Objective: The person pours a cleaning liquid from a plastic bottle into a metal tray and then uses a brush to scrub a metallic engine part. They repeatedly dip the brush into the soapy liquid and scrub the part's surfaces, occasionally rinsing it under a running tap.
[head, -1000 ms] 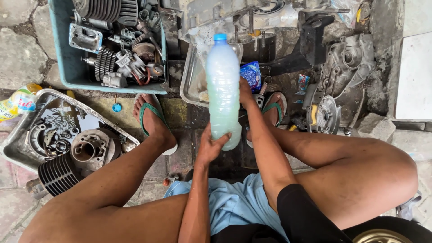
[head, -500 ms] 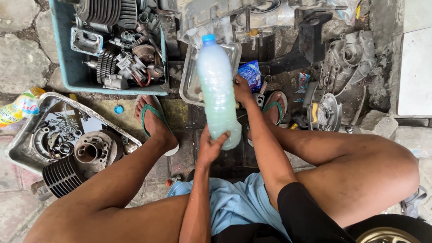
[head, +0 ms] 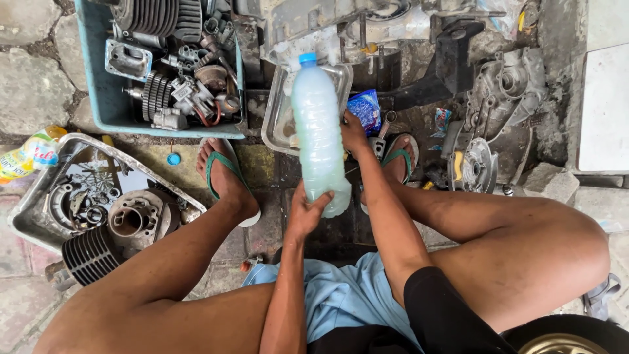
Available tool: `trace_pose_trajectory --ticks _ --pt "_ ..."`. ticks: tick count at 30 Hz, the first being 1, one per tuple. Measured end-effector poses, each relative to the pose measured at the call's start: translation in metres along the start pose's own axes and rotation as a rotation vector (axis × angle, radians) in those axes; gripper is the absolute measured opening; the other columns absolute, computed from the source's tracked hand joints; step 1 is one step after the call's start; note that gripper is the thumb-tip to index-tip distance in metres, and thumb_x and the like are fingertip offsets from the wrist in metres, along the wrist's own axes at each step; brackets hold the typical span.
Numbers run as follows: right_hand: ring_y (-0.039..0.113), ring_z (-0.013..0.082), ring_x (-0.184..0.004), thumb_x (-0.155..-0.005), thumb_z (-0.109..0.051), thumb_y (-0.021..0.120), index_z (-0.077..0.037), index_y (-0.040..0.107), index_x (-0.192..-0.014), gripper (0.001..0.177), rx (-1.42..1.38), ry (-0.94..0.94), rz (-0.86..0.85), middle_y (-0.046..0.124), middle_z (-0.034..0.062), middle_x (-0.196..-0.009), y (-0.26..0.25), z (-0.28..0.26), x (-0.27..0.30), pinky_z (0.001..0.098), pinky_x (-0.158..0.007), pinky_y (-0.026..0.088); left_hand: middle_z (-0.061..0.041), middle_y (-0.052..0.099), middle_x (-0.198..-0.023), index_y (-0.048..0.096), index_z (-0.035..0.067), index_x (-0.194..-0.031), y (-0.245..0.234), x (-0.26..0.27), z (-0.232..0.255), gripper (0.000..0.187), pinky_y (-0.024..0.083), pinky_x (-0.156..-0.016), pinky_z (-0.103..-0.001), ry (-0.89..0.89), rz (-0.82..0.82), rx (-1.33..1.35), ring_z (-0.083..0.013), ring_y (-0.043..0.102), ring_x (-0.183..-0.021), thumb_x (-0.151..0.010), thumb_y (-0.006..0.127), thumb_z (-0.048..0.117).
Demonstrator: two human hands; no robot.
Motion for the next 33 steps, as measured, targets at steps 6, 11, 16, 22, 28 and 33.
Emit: trace_pose_trajectory --ticks 6,11,16,22,28,33 --pt "0.064 0.0405 -0.119 -0.106 -0.024 0.064 -0.001 0.053 -0.148 0.049 -0.041 -0.029 -0.038 0.058 0.0242 -0.143 0.001 -0.001 0.004 0.0568 -0.099 0.052 -0.022 0.069 -0.120 0.062 0.002 -0.135 0.012 0.010 0.013 0.054 0.048 -0.102 -0.059 0.029 -0.046 0.001 -0.0368 0.064 -0.116 -0.085 0.080 0.008" --pt "0.065 0.0389 -0.118 -0.106 -0.029 0.065 -0.004 0.054 -0.148 0.050 -0.033 -0.009 -0.034 0.059 0.0224 -0.143 0.010 0.004 0.000 0.0544 -0.097 0.054 -0.023 0.069 -0.120 0.061 0.002 -0.135 0.012 0.009 0.001 0.054 0.049 -0.101 -0.060 0.062 -0.033 -0.005 -0.0360 0.064 -0.117 -0.084 0.080 0.009" --pt "0.066 0.0368 -0.118 -0.107 -0.035 0.065 -0.007 0.055 -0.149 0.052 -0.018 0.006 -0.020 0.060 0.0200 -0.142 0.009 0.012 -0.005 0.0512 -0.095 0.057 -0.018 0.068 -0.118 0.062 0.005 -0.133 0.005 0.010 -0.002 0.051 0.048 -0.103 -0.056 0.064 0.017 0.010 -0.0288 0.062 -0.115 -0.086 0.080 0.012" --pt "0.066 0.0394 -0.119 -0.105 -0.029 0.059 -0.002 0.051 -0.149 0.052 0.140 0.069 -0.004 0.058 0.0244 -0.143 0.010 0.024 -0.007 0.0538 -0.086 0.061 -0.017 0.069 -0.118 0.064 0.005 -0.132 -0.001 0.011 -0.005 0.051 0.047 -0.103 -0.054 0.108 0.048 -0.001 -0.0258 0.062 -0.114 -0.084 0.081 0.011" --pt "0.062 0.0371 -0.124 -0.098 -0.041 0.071 -0.005 0.060 -0.144 0.060 0.113 0.081 -0.063 0.062 0.0191 -0.140 0.010 0.015 0.018 0.0533 -0.103 0.050 -0.019 0.069 -0.120 0.062 0.004 -0.135 -0.003 0.012 -0.008 0.052 0.047 -0.101 -0.055 0.157 0.029 -0.015 -0.0293 0.062 -0.117 -0.086 0.079 0.010" --pt "0.057 0.0417 -0.128 -0.095 -0.038 0.074 -0.006 0.061 -0.140 0.057 0.073 -0.015 -0.172 0.061 0.0217 -0.140 -0.002 0.056 0.010 0.0561 -0.108 0.044 -0.019 0.069 -0.121 0.061 0.003 -0.135 0.004 0.011 -0.003 0.052 0.047 -0.102 -0.055 0.187 0.003 -0.023 -0.0281 0.060 -0.117 -0.086 0.078 0.008"
Point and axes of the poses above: each hand's wrist, its own x-axis away from the middle knuckle, its own y-axis out of the palm, z = x × y, the point moved 1 cm from there along -x, towards the middle knuckle
